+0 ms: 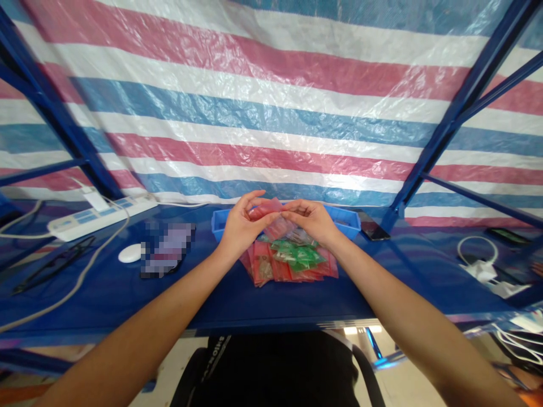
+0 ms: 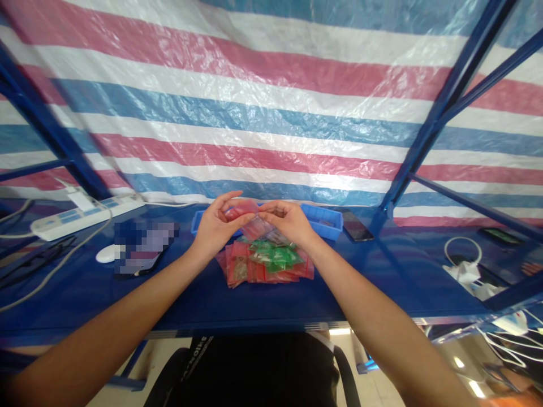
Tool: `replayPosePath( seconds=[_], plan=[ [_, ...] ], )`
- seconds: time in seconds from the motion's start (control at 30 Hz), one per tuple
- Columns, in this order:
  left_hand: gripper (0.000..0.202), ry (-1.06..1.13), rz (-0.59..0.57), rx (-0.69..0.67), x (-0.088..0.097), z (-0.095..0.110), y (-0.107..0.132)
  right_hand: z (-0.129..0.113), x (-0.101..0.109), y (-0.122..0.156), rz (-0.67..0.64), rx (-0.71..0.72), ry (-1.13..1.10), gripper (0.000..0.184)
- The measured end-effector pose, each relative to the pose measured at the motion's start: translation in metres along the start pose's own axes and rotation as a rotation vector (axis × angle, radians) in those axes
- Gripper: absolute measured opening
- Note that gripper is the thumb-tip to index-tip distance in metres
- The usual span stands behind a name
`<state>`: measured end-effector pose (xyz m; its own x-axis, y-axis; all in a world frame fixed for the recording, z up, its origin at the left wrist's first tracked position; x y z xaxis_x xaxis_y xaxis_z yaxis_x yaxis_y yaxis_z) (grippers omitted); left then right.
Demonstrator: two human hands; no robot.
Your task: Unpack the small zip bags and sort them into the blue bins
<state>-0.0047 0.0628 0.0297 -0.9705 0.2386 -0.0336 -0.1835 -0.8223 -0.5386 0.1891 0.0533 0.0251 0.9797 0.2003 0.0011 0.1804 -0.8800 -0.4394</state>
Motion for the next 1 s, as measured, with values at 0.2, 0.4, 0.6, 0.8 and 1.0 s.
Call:
replayPosePath(
  seconds=[0.2, 0.4, 0.6, 0.8, 1.0],
  plan=[
    [0.067, 0.096, -0.039, 0.166, -0.002, -0.014, 0.0, 0.006, 0.008, -0.002, 0.098, -0.048, -0.101, 0.039],
    [0.049, 0.008, -0.084, 0.133, -0.001, -0.008, 0.001, 0.001, 0.007, -0.002, 0.087, -0.06, -0.07, 0.044],
    [0.049, -0.047, -0.086, 0.113, -0.001, -0.004, 0.002, -0.002, 0.007, -0.003, 0.057, -0.018, -0.047, 0.049],
    [0.049, -0.012, -0.055, 0.114, 0.001, -0.007, 0.0, 0.003, 0.001, -0.002, -0.011, -0.057, -0.028, 0.049],
    [0.061, 0.077, -0.013, 0.119, 0.003, -0.013, -0.001, 0.009, -0.002, -0.002, -0.097, -0.126, -0.038, 0.044]
  ],
)
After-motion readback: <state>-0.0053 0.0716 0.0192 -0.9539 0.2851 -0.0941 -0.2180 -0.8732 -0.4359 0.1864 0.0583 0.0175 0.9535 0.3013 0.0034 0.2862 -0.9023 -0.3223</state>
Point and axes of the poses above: each hand's wrist, its own y-axis away from the middle knuckle, its own x-axis out of the back of the hand, z = x × y, the point moved 5 cm from there along -y, towards the middle knuckle
